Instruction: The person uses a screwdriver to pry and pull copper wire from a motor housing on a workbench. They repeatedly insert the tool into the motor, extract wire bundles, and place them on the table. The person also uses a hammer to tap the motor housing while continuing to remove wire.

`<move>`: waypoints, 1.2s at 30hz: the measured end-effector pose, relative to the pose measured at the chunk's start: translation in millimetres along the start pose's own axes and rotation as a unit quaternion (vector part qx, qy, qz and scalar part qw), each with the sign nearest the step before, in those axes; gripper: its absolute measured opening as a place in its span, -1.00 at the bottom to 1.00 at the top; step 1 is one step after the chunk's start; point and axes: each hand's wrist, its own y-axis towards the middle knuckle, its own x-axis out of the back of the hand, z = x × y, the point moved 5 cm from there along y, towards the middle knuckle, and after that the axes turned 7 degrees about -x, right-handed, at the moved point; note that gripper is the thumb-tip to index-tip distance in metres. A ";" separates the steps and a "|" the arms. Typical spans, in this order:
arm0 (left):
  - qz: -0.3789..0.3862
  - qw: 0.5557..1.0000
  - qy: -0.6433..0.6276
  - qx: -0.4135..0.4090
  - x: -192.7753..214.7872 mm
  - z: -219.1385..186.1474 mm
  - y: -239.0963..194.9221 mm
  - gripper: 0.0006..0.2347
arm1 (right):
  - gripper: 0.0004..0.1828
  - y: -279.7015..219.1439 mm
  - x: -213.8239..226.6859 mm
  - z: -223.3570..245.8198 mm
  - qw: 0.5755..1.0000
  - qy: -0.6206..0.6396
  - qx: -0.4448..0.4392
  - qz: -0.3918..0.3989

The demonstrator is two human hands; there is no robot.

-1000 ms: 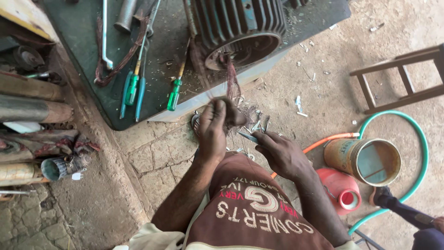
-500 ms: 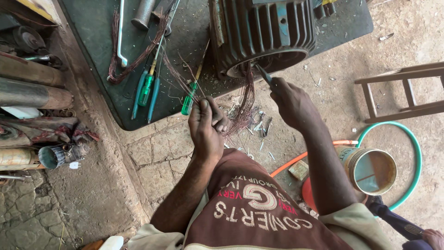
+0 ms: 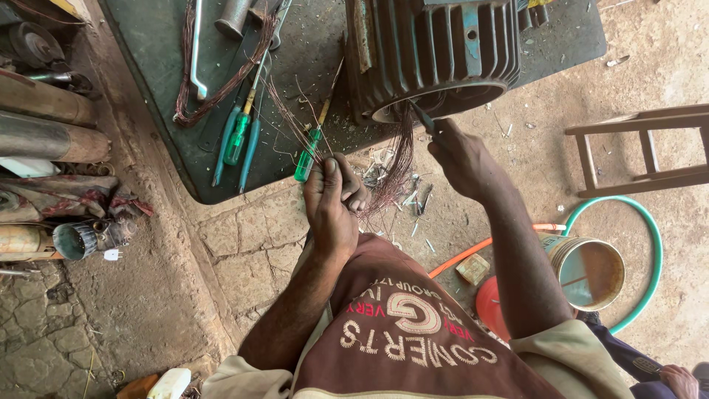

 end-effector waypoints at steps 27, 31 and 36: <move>0.116 0.988 0.089 0.043 -28.5 44.6 -28.0 -0.78 | -0.64 -167.1 -40.7 -56.7 0.991 0.108 0.023 -0.073; 0.107 0.987 0.119 0.026 -28.9 54.1 -19.6 -0.80 | -0.64 -166.8 -38.8 -53.1 0.990 0.106 0.032 -0.082; 0.078 0.980 0.186 0.003 -32.9 67.5 6.9 -0.79 | -0.59 -165.4 -35.5 -37.2 0.991 0.056 0.053 -0.105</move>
